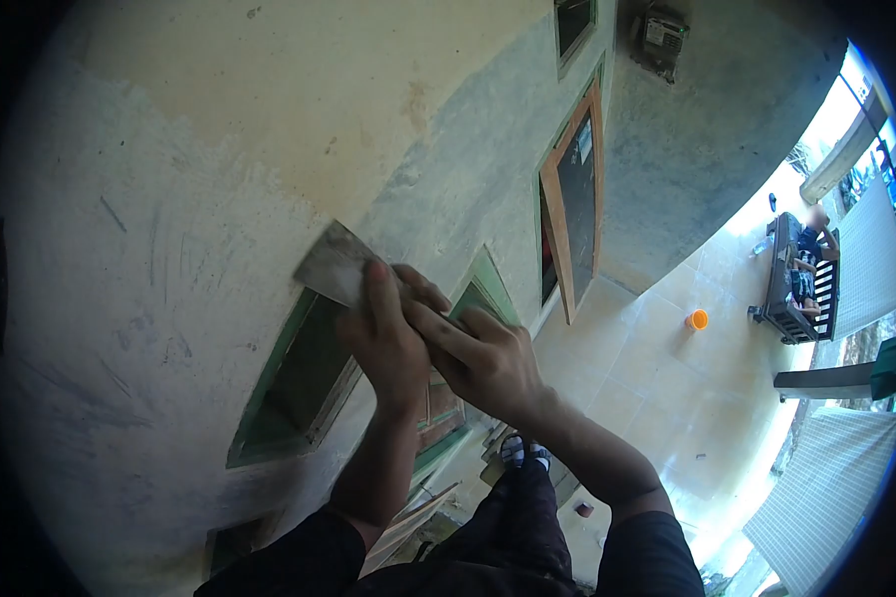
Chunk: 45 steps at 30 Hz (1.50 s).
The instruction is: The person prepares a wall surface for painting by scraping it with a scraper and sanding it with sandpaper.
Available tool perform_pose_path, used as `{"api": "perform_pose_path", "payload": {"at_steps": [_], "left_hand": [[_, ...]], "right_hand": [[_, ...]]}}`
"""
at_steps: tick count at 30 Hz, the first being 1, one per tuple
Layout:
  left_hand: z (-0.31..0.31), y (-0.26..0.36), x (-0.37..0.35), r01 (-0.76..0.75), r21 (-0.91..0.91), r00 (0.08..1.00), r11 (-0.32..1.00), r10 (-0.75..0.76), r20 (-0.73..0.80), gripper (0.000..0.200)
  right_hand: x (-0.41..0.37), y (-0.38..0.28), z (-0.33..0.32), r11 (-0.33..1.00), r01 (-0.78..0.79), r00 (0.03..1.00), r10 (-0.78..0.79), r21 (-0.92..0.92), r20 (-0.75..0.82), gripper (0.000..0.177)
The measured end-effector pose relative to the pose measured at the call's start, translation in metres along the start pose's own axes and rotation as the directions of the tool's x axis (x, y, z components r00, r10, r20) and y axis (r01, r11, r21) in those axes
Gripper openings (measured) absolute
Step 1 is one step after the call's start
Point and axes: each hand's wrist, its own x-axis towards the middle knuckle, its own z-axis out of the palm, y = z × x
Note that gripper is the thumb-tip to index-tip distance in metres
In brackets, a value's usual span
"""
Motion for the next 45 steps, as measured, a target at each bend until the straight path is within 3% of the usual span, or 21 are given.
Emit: {"api": "perform_pose_path", "payload": {"at_steps": [1,4,10,17,20,22,27,32,38,41,45], "left_hand": [[0.003,0.007,0.002,0.035,0.006,0.998,0.999,-0.035,-0.051,0.041],[0.006,0.013,0.002,-0.039,-0.041,0.999,0.998,0.038,-0.026,0.041],[0.001,0.004,0.004,-0.023,0.059,1.0,0.998,0.022,0.017,0.041],[0.004,0.009,-0.001,-0.028,0.009,1.0,1.0,0.028,-0.007,0.04],[0.008,0.026,0.003,0.046,0.037,0.999,0.998,-0.046,-0.023,0.04],[0.01,0.028,0.004,-0.042,0.0,0.999,0.999,0.042,-0.013,0.041],[0.004,0.024,0.004,-0.002,0.014,1.0,1.0,0.002,0.019,0.041],[0.011,0.031,0.003,-0.045,-0.033,0.999,0.998,0.046,0.027,0.041],[0.013,0.043,0.009,0.019,-0.044,0.999,0.999,-0.02,-0.043,0.041],[0.014,0.046,0.007,-0.084,-0.031,0.996,0.996,0.085,0.005,0.041],[0.012,0.05,0.009,-0.006,0.0,1.0,1.0,0.006,-0.016,0.042]], "right_hand": [[0.013,-0.005,-0.003,1.0,0.016,1.0,-0.016,0.003,-0.003,0.047],[0.012,-0.01,-0.012,1.0,0.008,1.0,-0.008,-0.014,0.018,0.047],[0.015,-0.011,-0.012,0.999,-0.036,0.998,0.036,-0.002,0.053,0.047],[0.006,-0.014,-0.019,0.999,-0.049,0.996,0.049,-0.001,0.072,0.048],[0.027,-0.029,-0.025,0.998,-0.05,0.996,0.052,-0.026,0.071,0.047],[0.022,-0.029,-0.028,0.998,-0.053,0.996,0.056,-0.041,0.066,0.047],[0.015,-0.03,-0.022,0.994,-0.099,0.993,0.102,-0.051,0.061,0.045],[0.023,-0.038,-0.033,0.993,-0.073,0.996,0.077,-0.09,0.045,0.045],[0.043,-0.035,-0.031,0.997,0.012,1.0,-0.01,-0.079,0.025,0.045],[0.032,-0.037,-0.039,0.998,-0.02,0.998,0.023,-0.054,0.058,0.044],[0.034,-0.038,-0.036,0.999,-0.032,0.998,0.033,-0.021,0.055,0.043]]}}
